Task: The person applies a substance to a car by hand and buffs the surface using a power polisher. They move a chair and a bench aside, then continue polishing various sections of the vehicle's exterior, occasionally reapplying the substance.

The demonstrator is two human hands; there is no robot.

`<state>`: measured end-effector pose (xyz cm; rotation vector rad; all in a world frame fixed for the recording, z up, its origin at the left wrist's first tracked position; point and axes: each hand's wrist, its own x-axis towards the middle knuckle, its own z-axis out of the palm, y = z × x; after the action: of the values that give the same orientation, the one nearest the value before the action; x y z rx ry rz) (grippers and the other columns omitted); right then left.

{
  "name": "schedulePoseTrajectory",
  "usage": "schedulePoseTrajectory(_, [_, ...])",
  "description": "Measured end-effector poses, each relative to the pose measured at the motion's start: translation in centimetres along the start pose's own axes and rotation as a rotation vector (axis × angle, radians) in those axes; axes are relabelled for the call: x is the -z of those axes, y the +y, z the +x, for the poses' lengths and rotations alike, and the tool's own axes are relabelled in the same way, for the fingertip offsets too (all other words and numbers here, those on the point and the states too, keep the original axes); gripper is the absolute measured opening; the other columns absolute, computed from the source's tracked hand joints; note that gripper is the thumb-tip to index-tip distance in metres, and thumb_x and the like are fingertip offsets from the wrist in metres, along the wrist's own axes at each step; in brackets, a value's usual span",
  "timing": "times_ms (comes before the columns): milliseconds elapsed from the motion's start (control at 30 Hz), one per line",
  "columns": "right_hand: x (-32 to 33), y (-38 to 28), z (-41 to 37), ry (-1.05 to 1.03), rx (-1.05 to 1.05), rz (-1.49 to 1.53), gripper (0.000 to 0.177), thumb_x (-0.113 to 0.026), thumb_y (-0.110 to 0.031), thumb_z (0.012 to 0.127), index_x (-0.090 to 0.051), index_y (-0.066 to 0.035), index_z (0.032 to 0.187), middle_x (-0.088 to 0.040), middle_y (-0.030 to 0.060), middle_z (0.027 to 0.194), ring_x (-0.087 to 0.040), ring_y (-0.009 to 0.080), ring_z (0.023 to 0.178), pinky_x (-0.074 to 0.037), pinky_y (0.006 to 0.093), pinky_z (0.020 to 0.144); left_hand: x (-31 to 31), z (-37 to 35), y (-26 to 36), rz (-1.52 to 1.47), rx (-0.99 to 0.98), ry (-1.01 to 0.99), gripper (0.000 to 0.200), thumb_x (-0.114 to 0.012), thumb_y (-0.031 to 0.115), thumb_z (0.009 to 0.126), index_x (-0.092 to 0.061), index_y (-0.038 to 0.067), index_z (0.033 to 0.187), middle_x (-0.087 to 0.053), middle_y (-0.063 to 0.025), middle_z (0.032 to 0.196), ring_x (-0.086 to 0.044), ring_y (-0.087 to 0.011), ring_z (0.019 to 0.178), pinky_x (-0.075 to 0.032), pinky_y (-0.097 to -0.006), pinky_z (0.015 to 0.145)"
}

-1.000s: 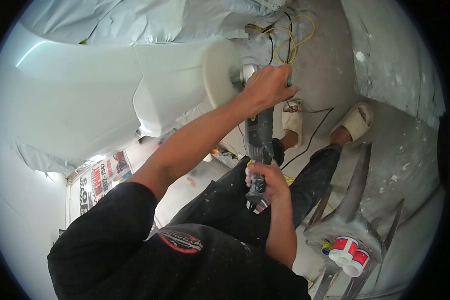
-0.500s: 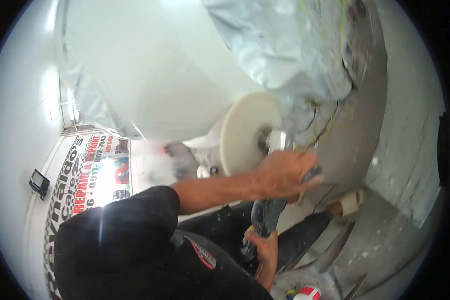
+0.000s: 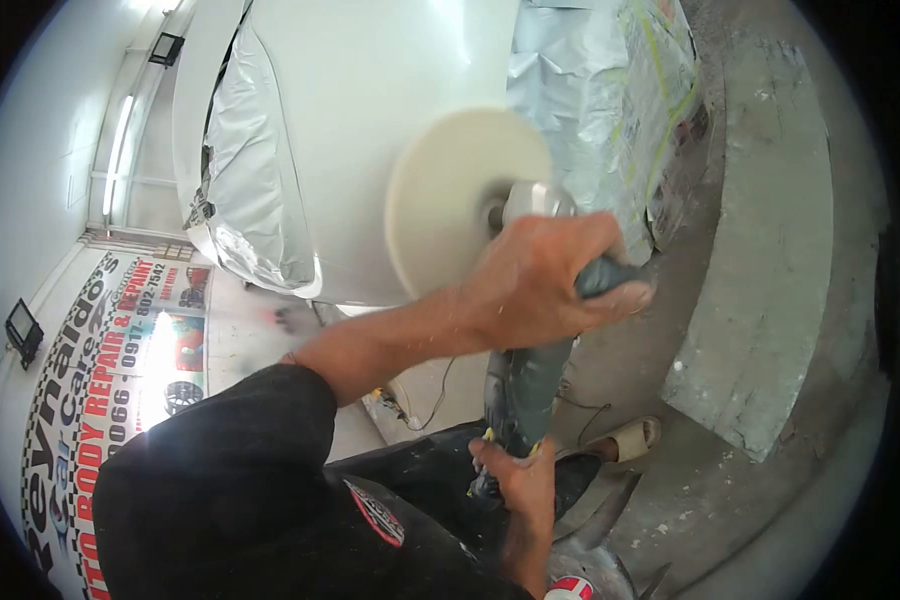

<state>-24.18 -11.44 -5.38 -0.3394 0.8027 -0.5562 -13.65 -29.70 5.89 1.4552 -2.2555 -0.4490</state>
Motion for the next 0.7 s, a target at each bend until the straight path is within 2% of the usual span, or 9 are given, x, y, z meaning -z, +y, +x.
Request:
schedulePoseTrajectory(33, [-0.2,-1.1,0.3,0.028,0.044,0.016,0.025,-0.081,-0.005,0.070,-0.068,0.001,0.091,-0.068,0.0077,0.074,-0.064,0.0163,0.060,-0.050,0.0314,0.059,0.3,1.2,-0.1,-0.011,-0.006,0.006,0.033,-0.083,0.028,0.084,-0.060,0.004,0.085,-0.064,-0.0142,0.069,-0.066,-0.0343,0.064,-0.052,-0.0421,0.059])
schedulePoseTrajectory(133, [0.1,-3.4,2.1,0.040,0.105,0.034,0.020,-0.079,-0.003,0.072,-0.068,0.001,0.089,-0.067,0.0072,0.071,-0.064,0.0166,0.057,-0.049,0.0312,0.055,1.1,4.8,-0.4,0.007,-0.003,0.013,0.030,-0.087,0.024,0.084,-0.067,0.003,0.089,-0.071,-0.0095,0.074,-0.069,-0.0145,0.064,-0.053,-0.0310,0.056])
schedulePoseTrajectory(233, [0.7,-4.3,3.1,0.015,0.086,0.036,0.021,-0.078,-0.003,0.074,-0.066,0.000,0.091,-0.066,0.0066,0.070,-0.063,0.0162,0.057,-0.048,0.0311,0.054,1.1,6.2,-0.3,-0.100,0.147,-0.053,0.030,-0.086,0.026,0.085,-0.066,0.003,0.088,-0.070,-0.0107,0.073,-0.068,-0.0161,0.063,-0.053,-0.0328,0.057])
schedulePoseTrajectory(300, [1.6,-2.9,3.1,-0.035,0.048,0.056,0.031,-0.080,-0.004,0.075,-0.063,0.000,0.099,-0.065,0.0061,0.073,-0.061,0.0152,0.059,-0.048,0.0307,0.055,0.0,4.7,-0.8,0.012,0.034,-0.017,0.031,-0.085,0.027,0.085,-0.065,0.003,0.088,-0.069,-0.0113,0.073,-0.069,-0.0190,0.063,-0.053,-0.0348,0.057])
schedulePoseTrajectory(333, [2.1,-1.9,2.6,-0.077,0.014,0.013,0.029,-0.081,-0.005,0.074,-0.065,0.001,0.097,-0.066,0.0060,0.073,-0.062,0.0156,0.059,-0.047,0.0312,0.055,-0.7,3.6,-1.1,0.071,-0.024,-0.004,0.032,-0.084,0.028,0.086,-0.065,0.003,0.088,-0.068,-0.0116,0.073,-0.069,-0.0205,0.063,-0.053,-0.0358,0.057])
schedulePoseTrajectory(433, [2.0,1.6,0.5,-0.066,-0.070,0.102,0.028,-0.082,-0.007,0.073,-0.067,0.000,0.095,-0.067,0.0065,0.075,-0.063,0.0162,0.060,-0.047,0.0315,0.055,-3.1,-0.7,-1.1,0.047,0.077,-0.096,0.038,-0.077,0.034,0.088,-0.055,0.003,0.088,-0.066,-0.0169,0.077,-0.067,-0.0383,0.073,-0.053,-0.0473,0.066])
schedulePoseTrajectory(533, [2.3,4.3,-0.7,-0.041,-0.177,0.125,0.030,-0.083,-0.008,0.072,-0.068,0.000,0.096,-0.068,0.0073,0.077,-0.065,0.0169,0.063,-0.048,0.0318,0.058,-4.4,-2.9,-1.0,0.040,0.217,-0.227,0.037,-0.076,0.034,0.089,-0.056,0.003,0.091,-0.066,-0.0174,0.080,-0.067,-0.0385,0.076,-0.053,-0.0478,0.066])
schedulePoseTrajectory(600, [2.5,4.0,-0.9,-0.066,-0.204,0.126,0.030,-0.084,-0.009,0.073,-0.068,0.000,0.096,-0.068,0.0070,0.078,-0.065,0.0170,0.065,-0.050,0.0325,0.060,-4.7,-2.6,-1.1,0.030,0.195,-0.182,0.037,-0.077,0.034,0.088,-0.058,0.003,0.091,-0.066,-0.0169,0.079,-0.066,-0.0384,0.075,-0.053,-0.0476,0.066])
schedulePoseTrajectory(700, [2.1,1.0,-0.4,-0.044,-0.064,0.088,0.024,-0.080,-0.004,0.073,-0.068,0.001,0.092,-0.067,0.0077,0.071,-0.065,0.0177,0.057,-0.051,0.0324,0.054,-3.5,-0.4,-1.0,0.008,0.123,-0.077,0.037,-0.078,0.035,0.088,-0.060,0.003,0.091,-0.065,-0.0159,0.076,-0.066,-0.0366,0.071,-0.052,-0.0460,0.064])
